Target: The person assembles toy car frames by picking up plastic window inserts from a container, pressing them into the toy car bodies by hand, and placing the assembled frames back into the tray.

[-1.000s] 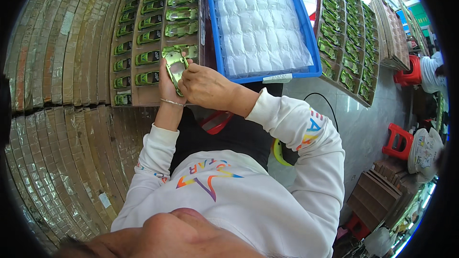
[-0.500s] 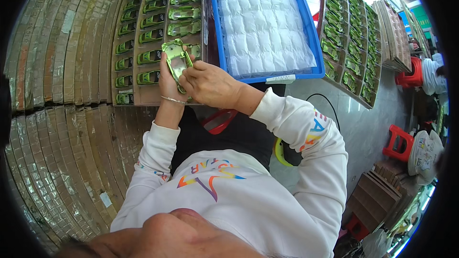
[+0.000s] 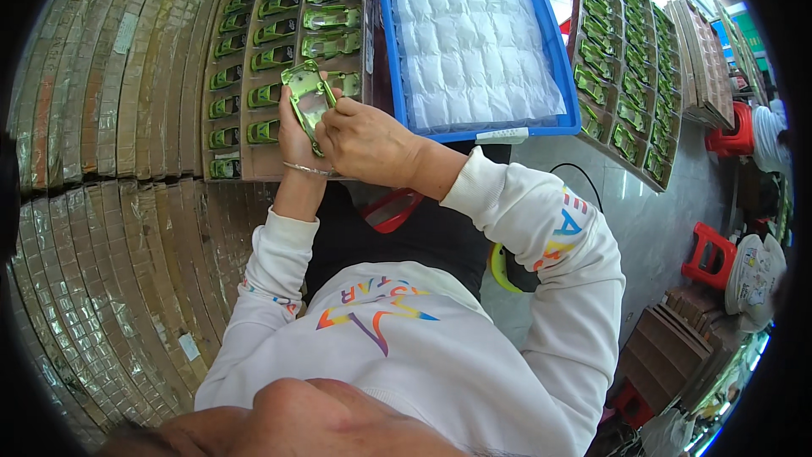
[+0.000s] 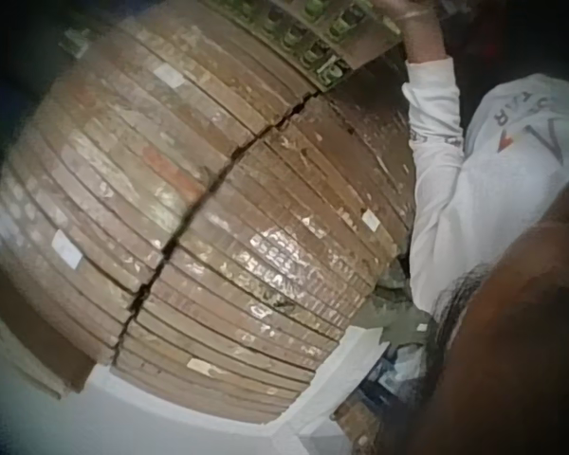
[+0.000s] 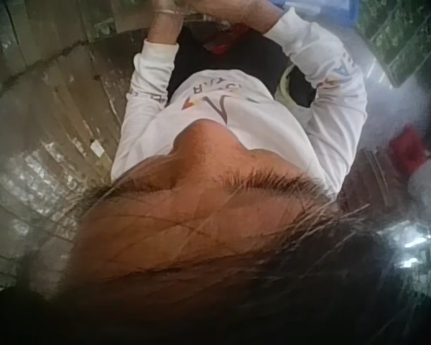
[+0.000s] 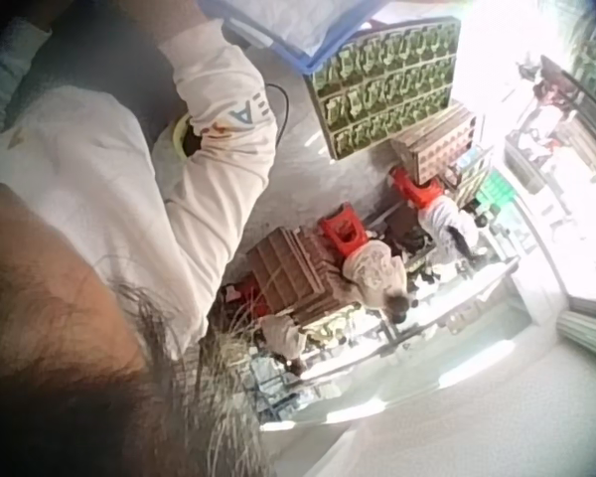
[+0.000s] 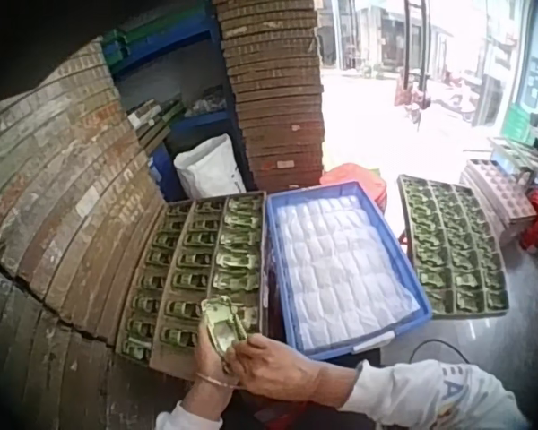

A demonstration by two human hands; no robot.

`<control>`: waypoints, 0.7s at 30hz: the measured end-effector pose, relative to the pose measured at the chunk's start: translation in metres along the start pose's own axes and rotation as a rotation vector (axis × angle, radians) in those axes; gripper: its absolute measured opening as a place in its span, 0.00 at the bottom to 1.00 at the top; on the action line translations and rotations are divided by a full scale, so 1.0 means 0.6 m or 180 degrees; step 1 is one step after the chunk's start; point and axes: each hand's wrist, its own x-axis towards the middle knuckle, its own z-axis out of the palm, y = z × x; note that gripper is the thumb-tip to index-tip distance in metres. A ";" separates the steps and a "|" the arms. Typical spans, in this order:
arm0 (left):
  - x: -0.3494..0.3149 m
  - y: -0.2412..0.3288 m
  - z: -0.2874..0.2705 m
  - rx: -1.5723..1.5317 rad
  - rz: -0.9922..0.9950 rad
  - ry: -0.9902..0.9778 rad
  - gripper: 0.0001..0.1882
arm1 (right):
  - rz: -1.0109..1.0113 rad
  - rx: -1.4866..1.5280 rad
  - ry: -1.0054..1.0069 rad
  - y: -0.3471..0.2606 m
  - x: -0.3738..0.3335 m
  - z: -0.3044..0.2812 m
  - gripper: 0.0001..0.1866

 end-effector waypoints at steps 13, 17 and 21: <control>-0.005 0.001 0.010 0.0086 0.0003 0.0066 0.28 | -0.0323 0.0093 0.0055 0.003 -0.004 0.004 0.21; -0.002 0.003 0.006 0.0114 0.0034 0.0026 0.27 | -0.0323 0.0117 -0.0041 0.005 -0.003 0.012 0.21; -0.004 0.010 0.004 0.0306 0.0030 -0.0153 0.24 | -0.0303 0.0017 -0.0072 0.009 0.003 0.013 0.20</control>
